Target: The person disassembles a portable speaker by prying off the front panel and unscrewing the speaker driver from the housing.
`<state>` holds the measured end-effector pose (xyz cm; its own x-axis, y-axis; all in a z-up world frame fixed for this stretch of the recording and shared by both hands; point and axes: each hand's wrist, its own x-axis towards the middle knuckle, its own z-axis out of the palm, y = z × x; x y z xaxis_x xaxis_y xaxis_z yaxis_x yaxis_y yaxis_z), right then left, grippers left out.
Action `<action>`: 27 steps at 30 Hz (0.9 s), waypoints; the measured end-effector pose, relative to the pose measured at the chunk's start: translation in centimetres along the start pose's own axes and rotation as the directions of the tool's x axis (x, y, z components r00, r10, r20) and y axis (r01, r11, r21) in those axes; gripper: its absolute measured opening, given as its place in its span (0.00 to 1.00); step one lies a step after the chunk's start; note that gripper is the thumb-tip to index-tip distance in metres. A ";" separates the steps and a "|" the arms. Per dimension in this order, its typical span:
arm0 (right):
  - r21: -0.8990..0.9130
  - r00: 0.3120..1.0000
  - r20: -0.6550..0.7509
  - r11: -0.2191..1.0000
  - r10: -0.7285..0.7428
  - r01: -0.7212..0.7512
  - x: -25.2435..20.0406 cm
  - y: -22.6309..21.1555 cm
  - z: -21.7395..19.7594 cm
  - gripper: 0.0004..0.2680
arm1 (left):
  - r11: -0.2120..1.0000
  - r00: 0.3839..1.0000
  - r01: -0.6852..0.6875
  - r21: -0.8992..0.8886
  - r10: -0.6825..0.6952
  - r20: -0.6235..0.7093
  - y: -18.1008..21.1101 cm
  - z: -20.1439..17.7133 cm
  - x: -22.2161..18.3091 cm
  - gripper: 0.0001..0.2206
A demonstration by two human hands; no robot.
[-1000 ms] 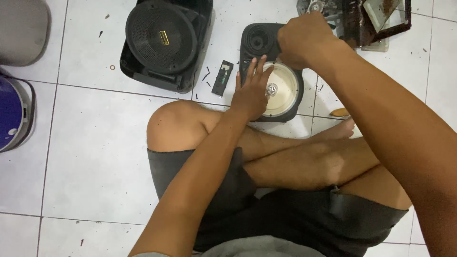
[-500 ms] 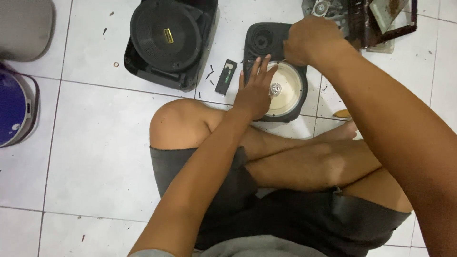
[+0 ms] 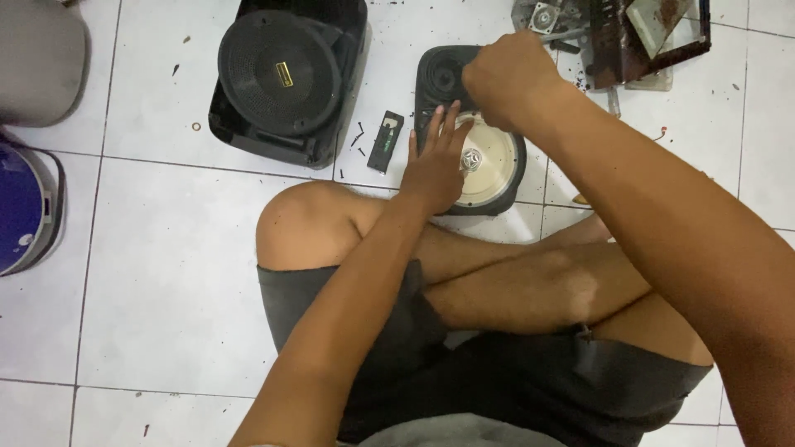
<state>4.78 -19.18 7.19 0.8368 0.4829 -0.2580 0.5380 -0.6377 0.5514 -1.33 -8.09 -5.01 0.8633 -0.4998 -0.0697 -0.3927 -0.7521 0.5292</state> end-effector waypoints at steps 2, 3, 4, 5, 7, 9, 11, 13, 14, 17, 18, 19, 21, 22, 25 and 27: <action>0.074 0.999 0.018 0.997 0.034 -0.035 0.0 -0.5 -0.1 0.02 | 1.000 1.000 0.009 -0.005 -0.008 0.030 0.2 -0.6 -0.2 0.30; 0.146 0.997 0.037 0.987 0.068 -0.073 -0.1 -0.6 -0.2 0.04 | 1.000 0.998 0.015 -0.008 -0.015 0.059 0.4 -0.9 -0.1 0.30; 0.144 0.996 0.035 0.986 0.079 -0.083 0.0 -0.9 0.0 0.04 | 1.000 0.998 0.006 -0.004 -0.006 0.056 0.3 -0.5 -0.2 0.30; 0.232 0.984 0.078 0.957 0.162 -0.176 0.2 -1.2 0.2 0.05 | 1.000 1.000 -0.001 0.002 0.001 0.024 0.1 -0.1 0.0 0.30; 0.313 0.961 0.122 0.909 0.247 -0.274 0.6 -1.4 -0.1 0.08 | 1.000 1.000 -0.015 0.013 0.015 -0.013 -0.2 0.5 0.3 0.31; 0.370 0.911 0.321 0.851 0.258 -0.372 1.0 -1.6 -1.1 0.09 | 1.000 1.000 -0.006 0.025 0.006 0.018 -0.5 1.2 0.6 0.28; 0.394 0.918 0.325 0.851 0.225 -0.348 1.8 -1.7 -0.9 0.06 | 0.999 0.991 0.032 0.044 -0.038 0.128 1.1 -2.1 -0.2 0.28; 0.414 0.922 0.334 0.849 0.195 -0.329 2.3 -1.7 -0.8 0.04 | 0.996 0.968 0.064 0.063 -0.078 0.238 1.9 -3.7 -0.6 0.28; 0.340 0.952 0.266 0.910 0.148 -0.237 2.2 -1.7 -0.8 0.04 | 0.994 0.963 0.081 0.069 -0.095 0.250 1.9 -3.7 -0.6 0.28; 0.257 0.975 0.201 0.956 0.090 -0.141 1.6 -1.0 -1.7 0.03 | 0.994 0.960 0.089 0.068 -0.104 0.259 2.2 -3.9 -0.5 0.28; 0.264 0.979 0.191 0.957 0.070 -0.120 1.3 -0.8 -2.2 0.03 | 0.993 0.960 0.100 0.063 -0.113 0.255 2.2 -4.1 -0.5 0.29; 0.263 0.978 0.195 0.956 0.080 -0.130 1.2 -0.8 -2.3 0.03 | 0.994 0.961 0.090 0.064 -0.103 0.257 2.2 -3.9 -0.4 0.29; 0.216 0.990 0.125 0.972 0.067 -0.093 0.9 -0.9 -2.5 0.02 | 0.992 0.961 0.109 0.071 -0.124 0.249 2.1 -3.5 -0.2 0.28; 0.213 0.989 0.128 0.972 0.077 -0.103 1.1 -0.7 -2.4 0.02 | 0.993 0.962 0.099 0.071 -0.114 0.249 2.1 -3.6 -0.2 0.28; 0.244 0.996 0.082 0.968 0.034 -0.053 1.1 -0.5 -2.5 0.02 | 0.994 0.970 0.109 -0.010 -0.104 0.219 2.2 -4.0 -0.5 0.28; 0.436 0.989 0.119 0.890 0.091 -0.134 0.4 -0.1 -3.1 0.02 | 0.995 0.974 0.101 -0.027 -0.093 0.205 2.7 -4.7 -0.8 0.27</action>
<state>4.73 -17.02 9.47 0.8884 0.3480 -0.2993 0.4105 -0.8941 0.1790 -1.58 -7.66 0.44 0.8129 -0.5047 -0.2905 -0.2947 -0.7869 0.5422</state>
